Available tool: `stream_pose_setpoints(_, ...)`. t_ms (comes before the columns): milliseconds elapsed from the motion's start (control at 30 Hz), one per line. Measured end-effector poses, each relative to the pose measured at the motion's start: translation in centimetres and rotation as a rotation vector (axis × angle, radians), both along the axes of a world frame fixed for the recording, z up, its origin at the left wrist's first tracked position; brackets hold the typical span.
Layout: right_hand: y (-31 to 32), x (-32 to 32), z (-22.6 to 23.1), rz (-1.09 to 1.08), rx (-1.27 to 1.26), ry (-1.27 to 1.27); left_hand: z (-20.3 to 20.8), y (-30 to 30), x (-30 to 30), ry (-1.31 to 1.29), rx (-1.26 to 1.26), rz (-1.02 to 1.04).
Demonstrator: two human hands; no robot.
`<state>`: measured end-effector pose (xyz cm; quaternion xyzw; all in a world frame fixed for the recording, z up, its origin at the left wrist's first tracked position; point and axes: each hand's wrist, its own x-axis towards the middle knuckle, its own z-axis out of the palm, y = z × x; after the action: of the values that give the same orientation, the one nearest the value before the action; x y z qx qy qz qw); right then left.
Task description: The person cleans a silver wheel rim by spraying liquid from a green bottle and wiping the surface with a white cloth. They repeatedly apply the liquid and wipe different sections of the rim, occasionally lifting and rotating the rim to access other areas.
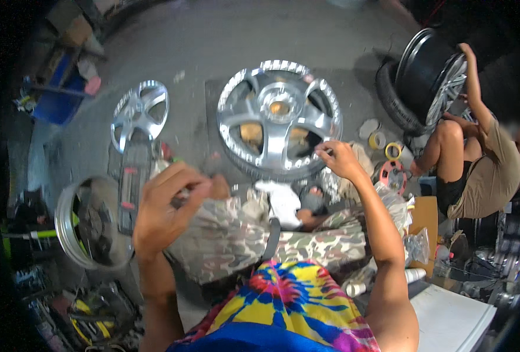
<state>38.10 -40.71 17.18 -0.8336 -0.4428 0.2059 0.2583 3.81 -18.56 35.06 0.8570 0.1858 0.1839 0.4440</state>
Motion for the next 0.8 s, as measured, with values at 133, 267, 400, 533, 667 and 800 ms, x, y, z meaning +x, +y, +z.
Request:
stream_pose_setpoints(133,1.5,-6.1,-6.9,0.357,-0.106,0.321,-1.3,0.3,1.1,0.112,0.141,-0.222)
stream_pose_setpoints(267,3.1,-10.6,-10.3,0.553,-0.355,0.255,-4.0,2.9,-0.7,0.167,0.1,0.039)
stream_pose_setpoints(400,3.7,-12.3,-12.5,0.629,-0.544,-0.162,-5.5,4.6,-1.1,0.19,-0.048,0.072)
stream_pose_setpoints(533,4.7,-14.8,-17.8,0.502,-0.316,-0.328,-5.5,4.8,-1.3,0.226,-0.066,0.035)
stream_pose_setpoints(667,5.5,-14.6,-22.5,0.513,-0.393,-0.362,-5.5,5.1,-1.1,0.266,-0.074,0.005)
stream_pose_setpoints(800,6.3,-15.1,-13.2,0.551,-0.114,0.015,-6.0,5.1,-1.5,0.419,-0.051,-0.049)
